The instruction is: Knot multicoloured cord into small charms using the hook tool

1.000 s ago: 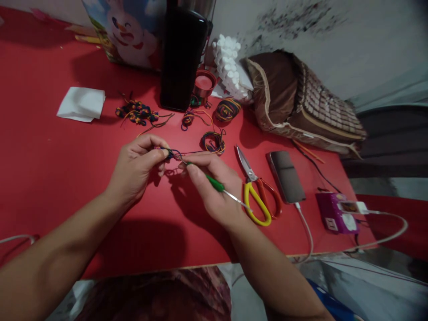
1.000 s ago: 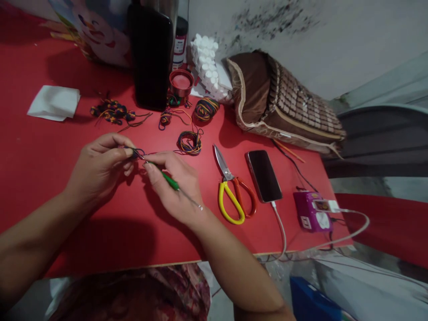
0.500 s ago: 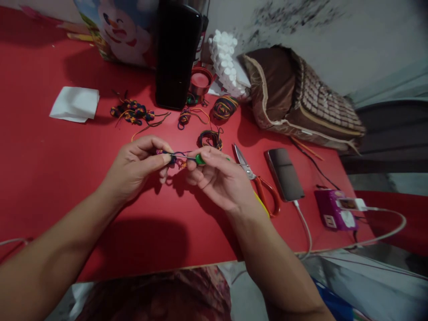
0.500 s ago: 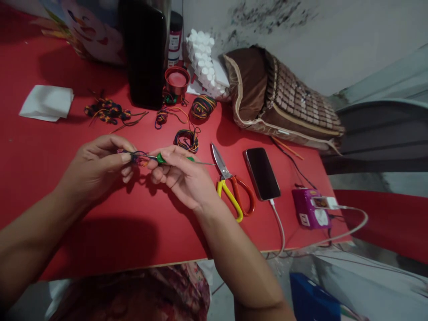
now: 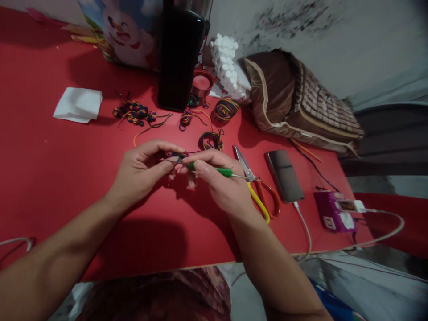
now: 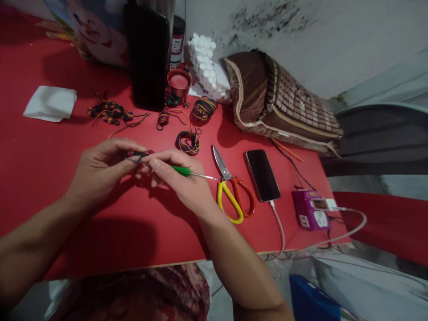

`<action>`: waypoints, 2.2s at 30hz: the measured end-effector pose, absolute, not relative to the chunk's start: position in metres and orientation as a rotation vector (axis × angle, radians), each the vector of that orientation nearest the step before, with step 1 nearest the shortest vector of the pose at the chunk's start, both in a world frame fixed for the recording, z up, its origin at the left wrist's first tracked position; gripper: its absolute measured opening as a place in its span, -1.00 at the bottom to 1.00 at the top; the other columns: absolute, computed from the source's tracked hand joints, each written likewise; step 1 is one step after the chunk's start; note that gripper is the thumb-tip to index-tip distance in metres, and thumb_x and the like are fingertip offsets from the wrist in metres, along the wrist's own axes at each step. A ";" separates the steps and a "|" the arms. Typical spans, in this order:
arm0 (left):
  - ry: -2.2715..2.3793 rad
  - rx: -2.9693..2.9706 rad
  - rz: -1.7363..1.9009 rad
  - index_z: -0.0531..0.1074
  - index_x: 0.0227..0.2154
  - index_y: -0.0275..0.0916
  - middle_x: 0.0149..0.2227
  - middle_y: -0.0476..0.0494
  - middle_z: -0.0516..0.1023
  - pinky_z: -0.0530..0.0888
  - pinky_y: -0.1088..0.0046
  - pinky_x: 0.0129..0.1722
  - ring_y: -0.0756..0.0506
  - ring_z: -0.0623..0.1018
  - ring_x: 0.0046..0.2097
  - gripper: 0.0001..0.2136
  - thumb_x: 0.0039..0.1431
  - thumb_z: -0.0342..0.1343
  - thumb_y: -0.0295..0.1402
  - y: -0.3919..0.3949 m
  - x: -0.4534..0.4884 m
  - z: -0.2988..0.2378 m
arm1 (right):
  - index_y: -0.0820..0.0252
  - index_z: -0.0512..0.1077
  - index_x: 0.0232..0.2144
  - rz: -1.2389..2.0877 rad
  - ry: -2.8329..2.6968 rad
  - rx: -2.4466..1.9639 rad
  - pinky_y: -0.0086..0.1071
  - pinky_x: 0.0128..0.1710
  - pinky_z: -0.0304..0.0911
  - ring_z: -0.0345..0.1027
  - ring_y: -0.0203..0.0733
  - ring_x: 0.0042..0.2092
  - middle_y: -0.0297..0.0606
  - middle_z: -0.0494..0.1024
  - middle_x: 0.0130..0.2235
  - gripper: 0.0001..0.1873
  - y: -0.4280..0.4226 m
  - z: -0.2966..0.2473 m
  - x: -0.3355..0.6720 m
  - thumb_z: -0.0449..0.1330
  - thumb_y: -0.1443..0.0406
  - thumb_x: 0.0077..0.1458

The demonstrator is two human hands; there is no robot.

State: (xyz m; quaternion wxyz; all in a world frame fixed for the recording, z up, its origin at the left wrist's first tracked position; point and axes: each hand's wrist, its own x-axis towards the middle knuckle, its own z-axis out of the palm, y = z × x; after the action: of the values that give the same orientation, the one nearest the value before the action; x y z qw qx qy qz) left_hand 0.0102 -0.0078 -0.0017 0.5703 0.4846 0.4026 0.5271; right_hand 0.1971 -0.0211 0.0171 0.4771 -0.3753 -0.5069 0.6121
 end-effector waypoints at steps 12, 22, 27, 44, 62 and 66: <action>0.889 0.977 1.276 0.68 -0.23 -0.09 -0.32 -0.02 0.71 0.64 0.49 -0.41 -0.01 0.64 -0.42 -0.82 0.12 0.43 -0.46 -0.010 0.012 -0.002 | -0.01 0.73 -0.26 1.292 -1.282 -1.000 -0.36 -0.43 0.26 0.28 -0.31 -0.42 -0.32 0.50 -0.40 -0.69 -0.020 0.009 0.195 0.25 0.04 0.36; 0.926 1.178 1.332 0.62 -0.27 -0.16 -0.39 0.03 0.68 0.65 0.54 -0.46 0.01 0.64 -0.44 -0.81 0.08 0.37 -0.56 -0.011 0.015 0.003 | 0.13 0.63 -0.38 1.530 -0.906 -0.973 -0.47 -0.57 0.06 0.12 -0.46 -0.59 -0.46 0.44 -0.57 -0.72 -0.018 0.012 0.188 0.42 0.06 0.18; 0.973 1.147 1.313 0.62 -0.28 -0.15 -0.40 0.04 0.68 0.65 0.52 -0.46 0.01 0.63 -0.47 -0.86 0.12 0.38 -0.50 -0.011 0.014 0.001 | 0.15 0.56 -0.42 1.579 -0.877 -0.941 -0.50 -0.59 0.06 0.10 -0.49 -0.60 -0.46 0.49 -0.55 -0.71 -0.018 0.012 0.186 0.45 0.09 0.14; 1.097 1.080 1.254 0.73 -0.14 -0.07 -0.08 -0.11 0.77 0.70 0.22 0.02 -0.16 0.73 -0.06 -0.82 0.18 0.42 -0.34 -0.016 0.014 0.002 | 0.13 0.57 -0.43 1.415 -0.958 -1.037 -0.49 -0.60 0.09 0.16 -0.45 -0.58 -0.42 0.51 -0.52 -0.74 -0.016 0.012 0.193 0.41 0.11 0.19; 1.114 0.862 1.223 0.73 -0.28 -0.14 -0.22 -0.11 0.76 0.66 0.46 -0.25 -0.03 0.68 -0.31 -0.89 0.11 0.44 -0.40 -0.007 0.013 -0.006 | 0.09 0.61 -0.36 1.104 -1.170 -1.134 -0.40 -0.55 0.10 0.19 -0.36 -0.54 -0.42 0.41 -0.54 -0.74 -0.019 0.018 0.203 0.28 0.12 0.34; 1.144 0.949 1.241 0.73 -0.29 -0.15 -0.20 -0.12 0.76 0.66 0.48 -0.25 -0.07 0.70 -0.22 -0.91 0.12 0.43 -0.40 -0.010 0.016 0.000 | 0.09 0.60 -0.35 0.928 -1.299 -1.189 -0.36 -0.44 0.18 0.27 -0.33 -0.47 -0.37 0.46 -0.45 -0.63 -0.024 0.023 0.203 0.18 0.05 0.41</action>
State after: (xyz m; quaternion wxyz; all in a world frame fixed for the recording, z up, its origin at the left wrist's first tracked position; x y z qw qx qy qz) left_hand 0.0158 -0.0104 -0.0004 0.5669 0.4038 0.4868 0.5278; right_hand 0.2033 -0.0236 0.0227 0.5443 -0.5010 -0.5473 0.3913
